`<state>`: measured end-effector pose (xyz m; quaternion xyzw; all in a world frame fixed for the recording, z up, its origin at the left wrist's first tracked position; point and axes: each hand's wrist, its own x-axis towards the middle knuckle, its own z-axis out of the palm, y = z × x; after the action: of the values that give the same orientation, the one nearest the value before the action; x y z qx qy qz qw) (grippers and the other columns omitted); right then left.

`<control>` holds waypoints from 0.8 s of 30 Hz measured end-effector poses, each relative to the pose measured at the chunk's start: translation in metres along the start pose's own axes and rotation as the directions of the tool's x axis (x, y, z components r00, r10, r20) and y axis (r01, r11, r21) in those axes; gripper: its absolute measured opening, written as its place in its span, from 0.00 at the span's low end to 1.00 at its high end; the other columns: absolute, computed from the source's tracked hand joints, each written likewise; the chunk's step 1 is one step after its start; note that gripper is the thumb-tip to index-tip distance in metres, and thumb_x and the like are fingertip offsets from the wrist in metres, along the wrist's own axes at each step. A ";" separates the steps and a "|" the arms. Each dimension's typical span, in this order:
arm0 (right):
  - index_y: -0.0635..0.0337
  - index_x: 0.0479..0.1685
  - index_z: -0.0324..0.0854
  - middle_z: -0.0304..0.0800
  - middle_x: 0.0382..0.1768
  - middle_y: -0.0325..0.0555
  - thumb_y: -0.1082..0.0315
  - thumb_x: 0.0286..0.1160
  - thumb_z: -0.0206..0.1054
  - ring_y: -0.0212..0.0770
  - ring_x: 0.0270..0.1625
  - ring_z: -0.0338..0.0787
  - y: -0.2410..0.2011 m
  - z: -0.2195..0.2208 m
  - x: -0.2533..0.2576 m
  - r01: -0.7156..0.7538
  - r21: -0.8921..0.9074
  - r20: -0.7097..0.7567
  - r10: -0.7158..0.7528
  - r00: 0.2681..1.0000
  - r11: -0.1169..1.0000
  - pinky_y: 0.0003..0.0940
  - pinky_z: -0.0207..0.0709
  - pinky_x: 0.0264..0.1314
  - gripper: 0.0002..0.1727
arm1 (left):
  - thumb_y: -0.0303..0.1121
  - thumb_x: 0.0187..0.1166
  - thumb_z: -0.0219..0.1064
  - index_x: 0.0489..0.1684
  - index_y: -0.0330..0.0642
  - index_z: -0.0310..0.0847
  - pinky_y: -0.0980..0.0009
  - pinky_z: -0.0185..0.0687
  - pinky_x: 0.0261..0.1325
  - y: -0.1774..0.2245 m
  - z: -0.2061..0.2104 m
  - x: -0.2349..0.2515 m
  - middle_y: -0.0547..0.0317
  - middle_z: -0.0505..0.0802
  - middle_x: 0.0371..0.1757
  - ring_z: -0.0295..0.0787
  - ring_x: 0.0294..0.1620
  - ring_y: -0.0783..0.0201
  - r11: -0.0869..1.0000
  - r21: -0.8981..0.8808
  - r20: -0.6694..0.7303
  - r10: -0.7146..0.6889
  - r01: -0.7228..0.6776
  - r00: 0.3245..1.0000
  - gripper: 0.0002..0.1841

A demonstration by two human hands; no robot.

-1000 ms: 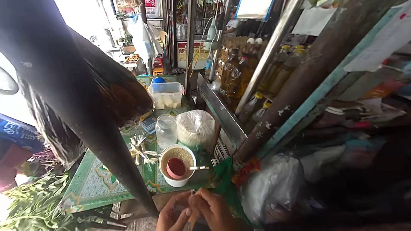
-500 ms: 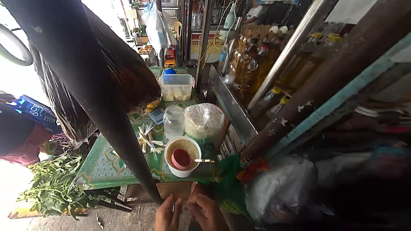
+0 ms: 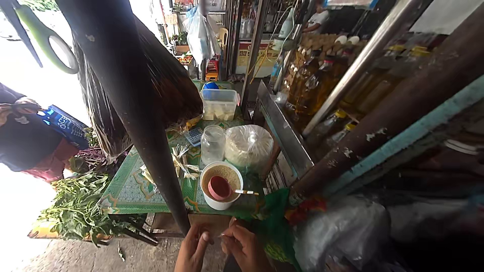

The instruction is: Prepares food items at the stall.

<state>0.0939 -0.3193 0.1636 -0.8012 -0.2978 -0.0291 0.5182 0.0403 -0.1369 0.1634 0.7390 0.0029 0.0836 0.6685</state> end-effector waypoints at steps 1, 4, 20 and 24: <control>0.64 0.40 0.91 0.93 0.31 0.47 0.65 0.80 0.67 0.39 0.36 0.92 -0.001 -0.001 -0.001 0.009 -0.037 -0.003 -0.010 1.000 0.999 0.35 0.85 0.45 0.11 | 0.43 0.87 0.59 0.63 0.33 0.80 0.82 0.78 0.36 0.002 0.000 0.000 0.67 0.90 0.42 0.81 0.33 0.83 0.999 0.032 0.019 0.000 0.000 1.000 0.21; 0.64 0.38 0.91 0.93 0.30 0.48 0.65 0.79 0.67 0.43 0.36 0.93 -0.002 -0.003 -0.006 0.013 -0.082 0.041 -0.010 0.999 0.997 0.41 0.84 0.47 0.11 | 0.36 0.78 0.72 0.34 0.32 0.86 0.81 0.78 0.37 0.001 0.008 0.000 0.61 0.88 0.28 0.81 0.28 0.78 0.973 0.226 -0.038 0.057 -0.047 0.998 0.12; 0.65 0.41 0.90 0.93 0.32 0.51 0.66 0.79 0.67 0.45 0.36 0.94 -0.011 -0.003 -0.009 -0.069 -0.061 0.107 0.075 0.991 0.996 0.42 0.86 0.45 0.10 | 0.36 0.83 0.65 0.27 0.38 0.80 0.80 0.71 0.32 -0.008 0.017 -0.007 0.68 0.81 0.21 0.74 0.23 0.80 0.976 0.216 -0.109 0.008 0.015 0.994 0.14; 0.67 0.41 0.89 0.92 0.30 0.51 0.66 0.79 0.67 0.44 0.34 0.93 -0.008 -0.001 -0.010 -0.093 -0.019 0.116 0.095 0.989 0.995 0.41 0.86 0.43 0.11 | 0.37 0.88 0.57 0.21 0.37 0.81 0.79 0.72 0.32 -0.003 0.017 -0.004 0.67 0.80 0.18 0.75 0.22 0.79 0.947 0.321 -0.089 0.042 -0.011 0.995 0.21</control>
<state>0.0819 -0.3221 0.1665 -0.8182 -0.2893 0.0401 0.4953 0.0386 -0.1544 0.1587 0.8327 0.0380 0.1261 0.5379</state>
